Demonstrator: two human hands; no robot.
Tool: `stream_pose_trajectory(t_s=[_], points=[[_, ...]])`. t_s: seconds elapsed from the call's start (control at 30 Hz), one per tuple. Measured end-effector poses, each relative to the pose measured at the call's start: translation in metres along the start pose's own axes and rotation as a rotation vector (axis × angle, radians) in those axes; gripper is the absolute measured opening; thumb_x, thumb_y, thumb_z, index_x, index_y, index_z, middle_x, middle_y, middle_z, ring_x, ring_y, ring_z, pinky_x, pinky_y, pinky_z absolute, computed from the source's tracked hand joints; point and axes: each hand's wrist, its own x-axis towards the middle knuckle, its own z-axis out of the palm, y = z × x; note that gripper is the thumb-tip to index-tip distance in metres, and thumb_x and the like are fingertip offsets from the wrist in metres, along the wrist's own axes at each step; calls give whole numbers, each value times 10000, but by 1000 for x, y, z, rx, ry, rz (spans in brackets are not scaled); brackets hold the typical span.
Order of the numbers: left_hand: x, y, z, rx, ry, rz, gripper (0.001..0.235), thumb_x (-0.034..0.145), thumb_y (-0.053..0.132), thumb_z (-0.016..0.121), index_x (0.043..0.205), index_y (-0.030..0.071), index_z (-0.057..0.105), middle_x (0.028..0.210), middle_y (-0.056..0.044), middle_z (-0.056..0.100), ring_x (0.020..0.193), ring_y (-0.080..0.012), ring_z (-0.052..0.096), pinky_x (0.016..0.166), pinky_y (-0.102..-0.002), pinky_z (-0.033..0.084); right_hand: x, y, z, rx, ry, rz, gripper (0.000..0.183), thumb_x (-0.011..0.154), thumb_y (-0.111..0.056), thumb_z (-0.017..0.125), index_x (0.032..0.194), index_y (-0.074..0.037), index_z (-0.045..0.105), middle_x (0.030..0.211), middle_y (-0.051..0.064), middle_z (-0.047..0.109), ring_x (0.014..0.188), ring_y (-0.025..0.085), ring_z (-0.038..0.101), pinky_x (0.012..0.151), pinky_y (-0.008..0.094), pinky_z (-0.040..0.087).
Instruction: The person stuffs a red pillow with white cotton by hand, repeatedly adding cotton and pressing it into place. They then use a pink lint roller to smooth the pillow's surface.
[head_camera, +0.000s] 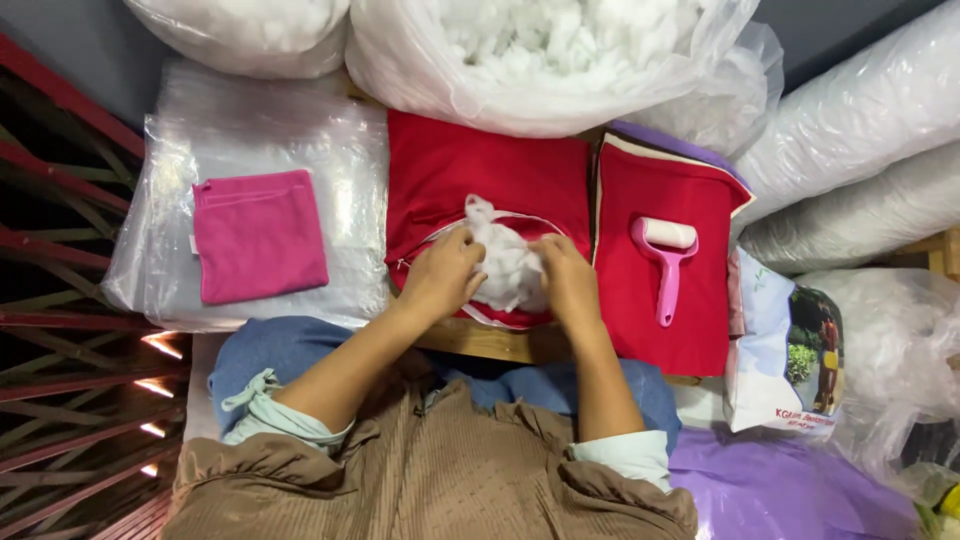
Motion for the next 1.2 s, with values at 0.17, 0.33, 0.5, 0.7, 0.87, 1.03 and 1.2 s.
stream_pose_trajectory(t_s=[0.17,0.33,0.5,0.7,0.87,1.03,1.2], points=[[8,11,-40,15,70,63,816,741,293,895,1441,131,507,1514,-266,357,1417,-492,362,1065,-568,453,4,-14,-31,316,126,59,526,842,34,650,1337,-144,639,1313,202,590,1181,465,617,929,588,525],[11,-4,28,123,13,182,548,817,199,777,1318,150,562,1415,-213,431,1320,-427,456,930,-478,517,-3,-32,-9,285,-202,-23,712,814,-91,737,1477,-159,486,1509,322,356,1341,601,433,1077,643,427],[6,-18,68,207,68,175,65,878,114,609,906,159,647,927,-76,607,865,-275,677,620,-329,580,-2,15,75,-111,-160,-67,386,854,-138,672,1226,-212,604,1272,112,579,1114,369,683,888,470,589],[12,-21,21,-122,-79,-65,419,812,87,712,1212,182,631,1145,-126,615,1065,-375,688,868,-469,587,4,22,4,109,-3,70,354,781,-83,759,1079,-267,705,1050,-4,709,1058,265,709,911,426,564],[6,-11,12,-435,19,-198,592,796,108,778,1341,153,552,1159,-166,584,1151,-422,633,967,-519,528,-1,-3,-28,339,56,33,752,759,-64,845,1444,-192,563,1532,283,385,1383,574,396,1137,660,340],[9,-12,17,-531,16,-231,508,804,94,755,1275,150,574,1124,-189,604,1133,-451,630,955,-545,515,-4,-23,4,124,6,-185,741,744,-250,881,1419,-199,582,1550,230,387,1442,545,301,1173,679,238],[13,-22,28,-485,-19,-191,161,846,157,719,1006,165,706,973,-119,685,1002,-387,690,852,-490,551,5,2,48,-178,181,-272,310,757,-150,782,1042,-218,683,1339,11,615,1368,325,491,1175,616,279]])
